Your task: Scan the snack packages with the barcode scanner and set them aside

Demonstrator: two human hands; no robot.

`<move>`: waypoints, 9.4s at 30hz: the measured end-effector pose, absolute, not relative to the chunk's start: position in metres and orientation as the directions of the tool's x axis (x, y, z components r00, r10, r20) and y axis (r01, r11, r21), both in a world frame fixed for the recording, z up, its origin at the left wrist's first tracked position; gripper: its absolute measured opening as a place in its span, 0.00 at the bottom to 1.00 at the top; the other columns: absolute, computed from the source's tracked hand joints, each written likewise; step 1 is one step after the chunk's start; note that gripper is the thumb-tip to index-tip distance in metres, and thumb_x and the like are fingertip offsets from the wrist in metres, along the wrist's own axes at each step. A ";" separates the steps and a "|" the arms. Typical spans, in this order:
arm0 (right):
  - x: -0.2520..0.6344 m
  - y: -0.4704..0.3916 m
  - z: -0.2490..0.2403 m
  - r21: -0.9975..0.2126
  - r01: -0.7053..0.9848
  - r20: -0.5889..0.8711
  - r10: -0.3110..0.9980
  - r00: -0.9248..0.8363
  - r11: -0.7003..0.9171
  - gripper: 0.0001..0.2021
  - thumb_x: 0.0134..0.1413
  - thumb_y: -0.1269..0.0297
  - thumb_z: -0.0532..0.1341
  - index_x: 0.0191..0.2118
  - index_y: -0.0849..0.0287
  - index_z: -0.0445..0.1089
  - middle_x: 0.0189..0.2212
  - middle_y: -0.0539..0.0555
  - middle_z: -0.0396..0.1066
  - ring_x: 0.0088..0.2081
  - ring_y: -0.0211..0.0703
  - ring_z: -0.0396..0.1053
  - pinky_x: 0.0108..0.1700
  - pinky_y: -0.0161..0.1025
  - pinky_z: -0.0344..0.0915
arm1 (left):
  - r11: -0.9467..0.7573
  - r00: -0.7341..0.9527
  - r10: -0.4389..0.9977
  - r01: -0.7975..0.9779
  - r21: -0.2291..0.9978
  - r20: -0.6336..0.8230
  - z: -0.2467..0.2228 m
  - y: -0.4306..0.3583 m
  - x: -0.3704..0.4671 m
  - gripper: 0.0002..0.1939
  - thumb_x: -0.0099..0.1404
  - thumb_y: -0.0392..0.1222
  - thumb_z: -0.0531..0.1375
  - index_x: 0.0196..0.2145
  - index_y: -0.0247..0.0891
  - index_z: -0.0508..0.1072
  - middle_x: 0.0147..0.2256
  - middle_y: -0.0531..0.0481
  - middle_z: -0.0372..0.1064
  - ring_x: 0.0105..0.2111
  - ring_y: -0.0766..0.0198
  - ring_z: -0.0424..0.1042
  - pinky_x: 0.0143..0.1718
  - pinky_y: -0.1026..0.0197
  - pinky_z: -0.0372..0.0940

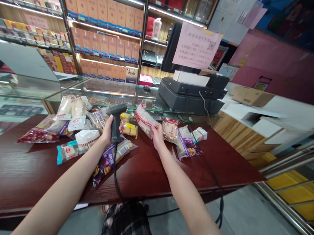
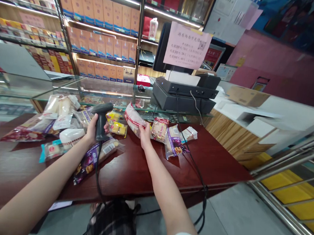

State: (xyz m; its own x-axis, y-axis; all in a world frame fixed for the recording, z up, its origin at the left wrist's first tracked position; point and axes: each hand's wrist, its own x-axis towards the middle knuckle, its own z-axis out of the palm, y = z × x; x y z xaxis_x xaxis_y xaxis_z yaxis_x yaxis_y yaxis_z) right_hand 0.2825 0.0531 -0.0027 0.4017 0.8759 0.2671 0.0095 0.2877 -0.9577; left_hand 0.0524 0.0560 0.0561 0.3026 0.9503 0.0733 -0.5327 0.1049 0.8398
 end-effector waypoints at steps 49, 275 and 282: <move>0.334 0.036 0.040 -0.648 -0.677 0.063 0.910 0.410 0.349 0.06 0.56 0.74 0.56 0.33 0.57 0.68 0.31 0.49 0.76 0.36 0.37 0.74 0.43 0.37 0.73 | 0.249 0.758 0.641 -0.355 0.901 0.121 0.050 0.070 0.088 0.28 0.60 0.65 0.58 0.39 0.34 0.69 0.15 0.56 0.59 0.13 0.68 0.59 0.18 0.64 0.64; 0.361 0.020 0.041 -0.863 0.447 0.506 0.427 0.750 0.237 0.38 0.53 0.62 0.54 0.68 0.54 0.39 0.59 0.66 0.53 0.56 0.53 0.63 0.56 0.55 0.63 | 0.160 0.586 0.801 -0.407 0.899 0.123 0.016 0.047 0.091 0.34 0.62 0.69 0.52 0.45 0.33 0.70 0.18 0.54 0.65 0.15 0.66 0.64 0.24 0.62 0.66; 0.364 0.013 0.034 -0.573 0.816 0.740 0.383 0.554 -0.072 0.37 0.51 0.63 0.57 0.67 0.57 0.49 0.66 0.67 0.36 0.67 0.66 0.40 0.64 0.65 0.45 | 0.146 0.513 0.853 -0.415 0.898 0.099 0.026 0.051 0.078 0.34 0.61 0.69 0.53 0.45 0.32 0.70 0.18 0.53 0.66 0.15 0.67 0.65 0.21 0.64 0.65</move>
